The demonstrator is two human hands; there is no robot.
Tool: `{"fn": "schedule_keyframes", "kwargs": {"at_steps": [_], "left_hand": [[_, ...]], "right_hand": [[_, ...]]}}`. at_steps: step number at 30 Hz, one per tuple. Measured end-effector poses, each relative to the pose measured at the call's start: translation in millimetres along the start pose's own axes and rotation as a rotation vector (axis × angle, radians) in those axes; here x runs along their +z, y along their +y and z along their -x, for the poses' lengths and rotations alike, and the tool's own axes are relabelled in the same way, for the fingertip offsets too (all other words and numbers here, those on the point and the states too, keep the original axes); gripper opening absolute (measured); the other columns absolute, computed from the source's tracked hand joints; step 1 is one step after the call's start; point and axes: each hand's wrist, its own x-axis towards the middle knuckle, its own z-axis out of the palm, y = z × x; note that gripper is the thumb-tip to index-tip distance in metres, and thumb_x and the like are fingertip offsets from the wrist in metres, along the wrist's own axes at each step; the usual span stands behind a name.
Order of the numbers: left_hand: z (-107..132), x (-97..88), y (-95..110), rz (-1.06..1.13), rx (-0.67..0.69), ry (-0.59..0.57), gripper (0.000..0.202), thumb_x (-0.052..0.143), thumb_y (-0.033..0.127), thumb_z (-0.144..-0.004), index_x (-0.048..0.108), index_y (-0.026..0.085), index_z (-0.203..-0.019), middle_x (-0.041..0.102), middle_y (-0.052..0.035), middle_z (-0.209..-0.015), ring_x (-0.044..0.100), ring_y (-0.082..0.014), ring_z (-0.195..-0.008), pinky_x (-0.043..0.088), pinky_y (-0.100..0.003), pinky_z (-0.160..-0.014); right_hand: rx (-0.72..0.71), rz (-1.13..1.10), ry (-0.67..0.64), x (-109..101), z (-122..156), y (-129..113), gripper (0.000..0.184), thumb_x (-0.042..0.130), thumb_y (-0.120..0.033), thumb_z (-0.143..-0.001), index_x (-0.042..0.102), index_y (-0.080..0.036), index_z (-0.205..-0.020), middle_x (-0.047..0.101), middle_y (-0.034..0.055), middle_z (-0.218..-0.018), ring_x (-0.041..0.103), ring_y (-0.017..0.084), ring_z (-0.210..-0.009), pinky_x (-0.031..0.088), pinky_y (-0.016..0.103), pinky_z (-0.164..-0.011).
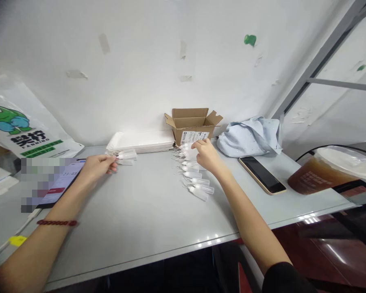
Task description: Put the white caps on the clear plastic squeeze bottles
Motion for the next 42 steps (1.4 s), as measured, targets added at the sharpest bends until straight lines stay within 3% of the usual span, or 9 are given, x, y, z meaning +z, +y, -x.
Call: {"fn": "schedule_keyframes", "kwargs": {"at_steps": [4, 7, 11, 15, 18, 23, 31, 38, 42], "left_hand": [[-4, 3.0, -5, -0.038, -0.031, 0.052, 0.016, 0.052, 0.026, -0.076, 0.062, 0.012, -0.077, 0.064, -0.0053, -0.067, 0.06, -0.0147, -0.053, 0.044, -0.024, -0.046], [-4, 4.4, -5, -0.071, -0.031, 0.09, 0.022, 0.052, 0.026, -0.077, 0.061, 0.011, -0.091, 0.064, -0.0051, -0.069, 0.061, -0.0161, -0.054, 0.045, -0.026, -0.049], [3, 4.3, 1, -0.123, 0.02, 0.124, 0.034, 0.054, 0.026, -0.077, 0.056, 0.012, -0.108, 0.065, -0.0025, -0.069, 0.062, -0.0177, -0.06, 0.047, -0.028, -0.058], [15, 8.5, 10, -0.135, 0.094, 0.103, 0.033, 0.054, 0.027, -0.077, 0.055, 0.013, -0.107, 0.064, -0.0004, -0.069, 0.062, -0.0177, -0.062, 0.047, -0.029, -0.063], [21, 16.3, 13, -0.055, 0.121, 0.025, 0.032, 0.053, 0.028, -0.077, 0.056, 0.015, -0.105, 0.065, -0.0013, -0.069, 0.062, -0.0165, -0.06, 0.047, -0.027, -0.058], [34, 32.9, 13, 0.013, 0.171, -0.122, 0.029, 0.053, 0.032, -0.078, 0.058, 0.016, -0.102, 0.063, -0.0006, -0.066, 0.06, -0.0148, -0.057, 0.045, -0.027, -0.055], [67, 52.8, 26, 0.041, 0.289, -0.465, 0.043, 0.054, 0.044, -0.082, 0.055, 0.015, -0.114, 0.06, 0.001, -0.071, 0.057, -0.0131, -0.056, 0.046, -0.029, -0.059], [77, 56.5, 30, 0.024, 0.288, -0.627, 0.029, 0.053, 0.043, -0.084, 0.062, 0.016, -0.081, 0.061, -0.0005, -0.069, 0.055, -0.0112, -0.056, 0.043, -0.026, -0.058], [76, 58.0, 30, 0.107, 0.214, -0.642, 0.028, 0.056, 0.042, -0.081, 0.061, 0.016, -0.074, 0.06, 0.0003, -0.066, 0.052, -0.01, -0.054, 0.041, -0.024, -0.054]], "right_hand": [[-0.007, 0.047, -0.035, 3, 0, -1, 0.041, 0.045, 0.006, -0.066, 0.064, -0.012, -0.097, 0.066, 0.0111, -0.099, 0.047, 0.027, -0.093, 0.04, 0.038, -0.082], [-0.004, 0.098, -0.06, 6, 0, -1, 0.041, 0.045, 0.007, -0.067, 0.065, -0.012, -0.099, 0.066, 0.0119, -0.099, 0.048, 0.028, -0.093, 0.039, 0.036, -0.078], [-0.004, 0.152, -0.06, 8, 1, -2, 0.041, 0.045, 0.007, -0.069, 0.064, -0.011, -0.101, 0.065, 0.0131, -0.099, 0.047, 0.028, -0.092, 0.039, 0.036, -0.075], [-0.017, 0.181, -0.035, 6, 2, -6, 0.037, 0.044, 0.005, -0.073, 0.062, -0.009, -0.103, 0.061, 0.0155, -0.096, 0.048, 0.029, -0.091, 0.04, 0.038, -0.077], [-0.036, 0.125, 0.039, 3, 3, -12, 0.037, 0.04, 0.004, -0.077, 0.058, -0.012, -0.105, 0.057, 0.0156, -0.1, 0.049, 0.027, -0.093, 0.042, 0.038, -0.079], [-0.038, -0.198, 0.161, -4, 3, -32, 0.026, 0.039, -0.006, -0.085, 0.053, -0.016, -0.104, 0.057, 0.0123, -0.101, 0.055, 0.022, -0.09, 0.044, 0.034, -0.076], [0.078, -0.581, 0.139, -4, 9, -69, 0.015, 0.045, -0.022, -0.089, 0.056, -0.016, -0.096, 0.056, 0.0015, -0.071, 0.049, 0.013, -0.06, 0.039, 0.026, -0.058], [0.108, -0.681, 0.151, 1, 13, -86, 0.017, 0.05, -0.029, -0.088, 0.062, -0.016, -0.087, 0.053, 0.0001, -0.062, 0.048, 0.012, -0.058, 0.037, 0.025, -0.055], [0.142, -0.733, 0.148, 1, 13, -88, 0.022, 0.051, -0.034, -0.088, 0.062, -0.016, -0.086, 0.051, -0.0011, -0.058, 0.045, 0.011, -0.054, 0.036, 0.024, -0.052]]}}
